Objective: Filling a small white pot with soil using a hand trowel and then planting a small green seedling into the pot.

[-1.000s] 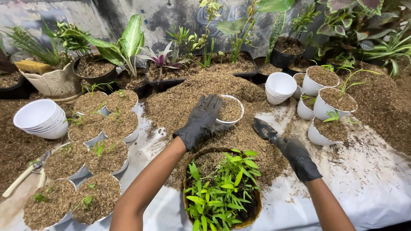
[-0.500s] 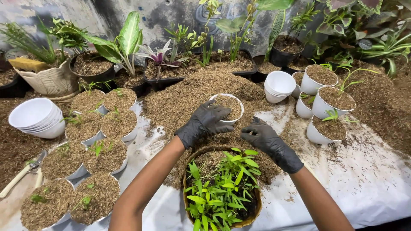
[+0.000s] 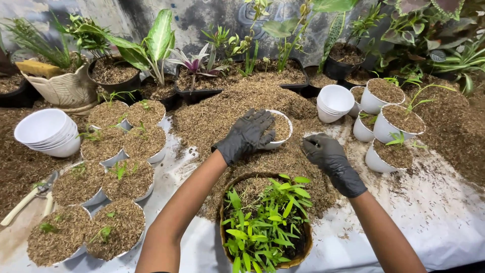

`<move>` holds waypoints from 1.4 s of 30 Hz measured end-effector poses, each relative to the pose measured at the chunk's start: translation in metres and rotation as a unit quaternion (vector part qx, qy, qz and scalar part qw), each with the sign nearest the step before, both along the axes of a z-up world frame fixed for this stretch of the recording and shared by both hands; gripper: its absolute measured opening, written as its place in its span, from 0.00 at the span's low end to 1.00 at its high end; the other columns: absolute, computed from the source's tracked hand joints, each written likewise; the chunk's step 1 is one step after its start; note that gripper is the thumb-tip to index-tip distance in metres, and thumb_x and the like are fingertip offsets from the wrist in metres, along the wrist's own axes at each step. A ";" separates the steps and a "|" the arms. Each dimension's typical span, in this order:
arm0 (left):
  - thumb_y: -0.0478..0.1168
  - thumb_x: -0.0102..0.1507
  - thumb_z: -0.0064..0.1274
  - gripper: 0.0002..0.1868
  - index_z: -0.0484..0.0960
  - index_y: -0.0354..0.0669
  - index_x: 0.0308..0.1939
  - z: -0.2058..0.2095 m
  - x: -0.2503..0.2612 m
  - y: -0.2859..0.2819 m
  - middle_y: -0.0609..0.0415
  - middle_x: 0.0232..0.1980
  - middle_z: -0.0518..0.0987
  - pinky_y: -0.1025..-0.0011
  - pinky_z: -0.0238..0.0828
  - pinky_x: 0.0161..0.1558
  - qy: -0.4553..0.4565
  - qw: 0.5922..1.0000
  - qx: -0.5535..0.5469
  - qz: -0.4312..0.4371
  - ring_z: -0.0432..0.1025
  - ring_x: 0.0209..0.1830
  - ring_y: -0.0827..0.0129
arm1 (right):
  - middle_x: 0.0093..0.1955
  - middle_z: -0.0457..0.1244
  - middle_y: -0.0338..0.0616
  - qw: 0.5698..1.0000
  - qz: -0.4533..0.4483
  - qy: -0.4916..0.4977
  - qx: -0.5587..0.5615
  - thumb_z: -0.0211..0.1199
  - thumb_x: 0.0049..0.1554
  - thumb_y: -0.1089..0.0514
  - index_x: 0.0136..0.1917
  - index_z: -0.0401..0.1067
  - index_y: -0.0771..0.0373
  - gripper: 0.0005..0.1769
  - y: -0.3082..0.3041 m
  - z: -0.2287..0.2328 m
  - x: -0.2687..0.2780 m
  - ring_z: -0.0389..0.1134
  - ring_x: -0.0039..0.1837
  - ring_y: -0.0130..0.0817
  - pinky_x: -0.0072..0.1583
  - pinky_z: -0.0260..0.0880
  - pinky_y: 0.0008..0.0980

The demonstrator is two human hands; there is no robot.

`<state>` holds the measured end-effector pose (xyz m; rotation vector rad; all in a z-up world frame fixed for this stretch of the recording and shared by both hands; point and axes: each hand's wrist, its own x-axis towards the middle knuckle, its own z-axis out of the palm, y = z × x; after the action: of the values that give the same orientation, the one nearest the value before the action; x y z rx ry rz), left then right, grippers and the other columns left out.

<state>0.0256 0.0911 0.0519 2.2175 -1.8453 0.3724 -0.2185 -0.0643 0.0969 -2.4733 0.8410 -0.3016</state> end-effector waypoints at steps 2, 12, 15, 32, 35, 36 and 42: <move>0.70 0.68 0.34 0.34 0.69 0.61 0.72 -0.012 0.005 -0.005 0.63 0.76 0.67 0.56 0.37 0.78 0.012 0.999 -0.034 -0.014 0.57 0.77 0.70 | 0.62 0.69 0.47 0.997 0.016 0.074 -0.035 0.59 0.60 0.42 0.63 0.77 0.46 0.21 -0.005 0.007 -0.003 0.68 0.66 0.54 0.67 0.68 0.50; 0.63 0.65 0.44 0.30 0.74 0.60 0.67 -0.010 0.001 -0.029 0.64 0.66 0.77 0.55 0.46 0.76 -0.031 0.979 -0.195 -0.052 0.66 0.70 0.69 | 0.55 0.72 0.47 0.994 -0.012 0.094 -0.046 0.56 0.62 0.35 0.59 0.80 0.45 0.22 0.032 0.031 0.007 0.70 0.62 0.55 0.65 0.69 0.52; 0.73 0.62 0.31 0.40 0.67 0.65 0.73 0.029 -0.019 -0.011 0.66 0.75 0.67 0.51 0.42 0.77 0.004 1.000 0.027 -0.010 0.59 0.77 0.66 | 0.55 0.70 0.51 0.998 0.067 -0.001 -0.013 0.63 0.59 0.48 0.60 0.78 0.48 0.16 0.041 0.040 0.010 0.70 0.59 0.56 0.59 0.72 0.51; 0.73 0.64 0.36 0.39 0.65 0.61 0.73 -0.010 0.004 -0.028 0.56 0.65 0.76 0.53 0.52 0.73 -0.015 0.996 -0.064 -0.057 0.68 0.69 0.61 | 0.48 0.74 0.49 0.804 0.498 0.309 -0.102 0.66 0.53 0.45 0.48 0.84 0.48 0.13 0.156 0.043 0.101 0.73 0.55 0.55 0.59 0.72 0.50; 0.71 0.66 0.31 0.37 0.67 0.60 0.72 0.003 -0.005 -0.023 0.58 0.66 0.76 0.54 0.51 0.73 0.001 0.999 -0.039 -0.036 0.68 0.69 0.62 | 0.44 0.73 0.51 0.789 0.502 0.330 -0.127 0.69 0.52 0.41 0.45 0.83 0.54 0.16 0.153 -0.007 0.102 0.74 0.52 0.57 0.54 0.74 0.55; 0.71 0.66 0.31 0.37 0.67 0.60 0.72 0.009 -0.008 -0.020 0.58 0.66 0.76 0.54 0.51 0.73 0.003 0.998 -0.040 -0.038 0.68 0.69 0.62 | 0.44 0.73 0.51 0.790 0.500 0.332 -0.126 0.69 0.52 0.41 0.45 0.83 0.54 0.16 0.152 -0.011 0.103 0.74 0.52 0.57 0.54 0.74 0.55; 0.70 0.66 0.30 0.37 0.72 0.58 0.69 0.020 -0.011 -0.016 0.58 0.66 0.75 0.54 0.50 0.74 0.030 0.999 0.000 -0.022 0.66 0.70 0.62 | 0.39 0.72 0.46 0.723 0.562 0.354 -0.186 0.69 0.52 0.43 0.42 0.81 0.52 0.13 0.142 -0.065 0.123 0.73 0.43 0.55 0.49 0.74 0.57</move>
<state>0.0149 0.0747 0.0719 2.1598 -1.8592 0.2959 -0.0955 0.0776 0.0316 -2.9497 -0.7027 1.0500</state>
